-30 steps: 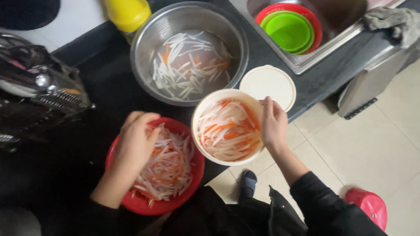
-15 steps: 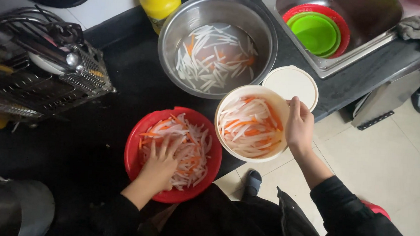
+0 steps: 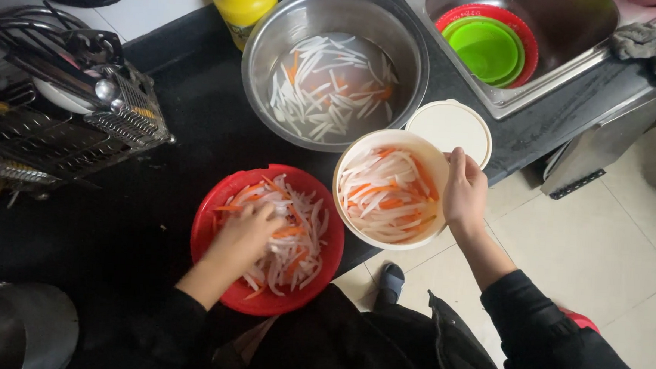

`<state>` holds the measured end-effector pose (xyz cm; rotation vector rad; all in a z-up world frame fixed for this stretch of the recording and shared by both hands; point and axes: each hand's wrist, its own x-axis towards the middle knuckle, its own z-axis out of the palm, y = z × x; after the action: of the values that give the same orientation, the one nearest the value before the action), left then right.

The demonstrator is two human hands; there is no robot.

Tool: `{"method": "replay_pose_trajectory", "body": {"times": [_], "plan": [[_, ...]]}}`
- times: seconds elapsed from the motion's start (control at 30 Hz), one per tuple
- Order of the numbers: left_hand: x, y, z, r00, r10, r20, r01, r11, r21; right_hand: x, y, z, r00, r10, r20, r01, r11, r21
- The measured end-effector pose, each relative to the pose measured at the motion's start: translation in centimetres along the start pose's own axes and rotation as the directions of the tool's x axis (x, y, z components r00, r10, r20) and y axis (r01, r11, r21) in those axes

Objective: Transferring shredded carrots and radish from a bowl of water into separate containers for food preparation.

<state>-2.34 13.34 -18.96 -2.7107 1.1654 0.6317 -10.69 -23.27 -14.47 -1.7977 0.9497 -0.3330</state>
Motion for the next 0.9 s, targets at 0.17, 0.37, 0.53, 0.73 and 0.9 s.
{"method": "replay_pose_trajectory", "body": {"times": [0.17,0.37,0.53,0.73,0.9], "plan": [[-1.9,-1.2,-4.6,0.989,0.004,-0.149,-0.013,0.998,-0.059,-0.8,-1.2,0.0,1.0,-0.008,-0.005,0.008,1.0,-0.003],[-3.1,-0.4,-9.9,0.993,-0.018,-0.114,0.013,0.999,-0.047,-0.8,-1.2,-0.2,1.0,-0.004,0.004,0.004,1.0,0.008],[-2.2,1.7,-14.7,0.969,0.123,-0.213,-0.131,0.991,-0.024,-1.0,-1.6,-0.2,1.0,0.013,0.001,-0.013,1.0,0.027],[1.9,8.6,-19.7,0.841,0.396,-0.368,-0.422,0.907,0.011,-1.1,-1.5,-0.5,1.0,-0.02,0.009,0.02,1.0,0.009],[9.5,11.6,-15.0,0.696,0.622,-0.358,-0.577,0.782,0.236,-0.3,-0.6,0.0,1.0,0.022,0.013,-0.022,1.0,0.018]]}}
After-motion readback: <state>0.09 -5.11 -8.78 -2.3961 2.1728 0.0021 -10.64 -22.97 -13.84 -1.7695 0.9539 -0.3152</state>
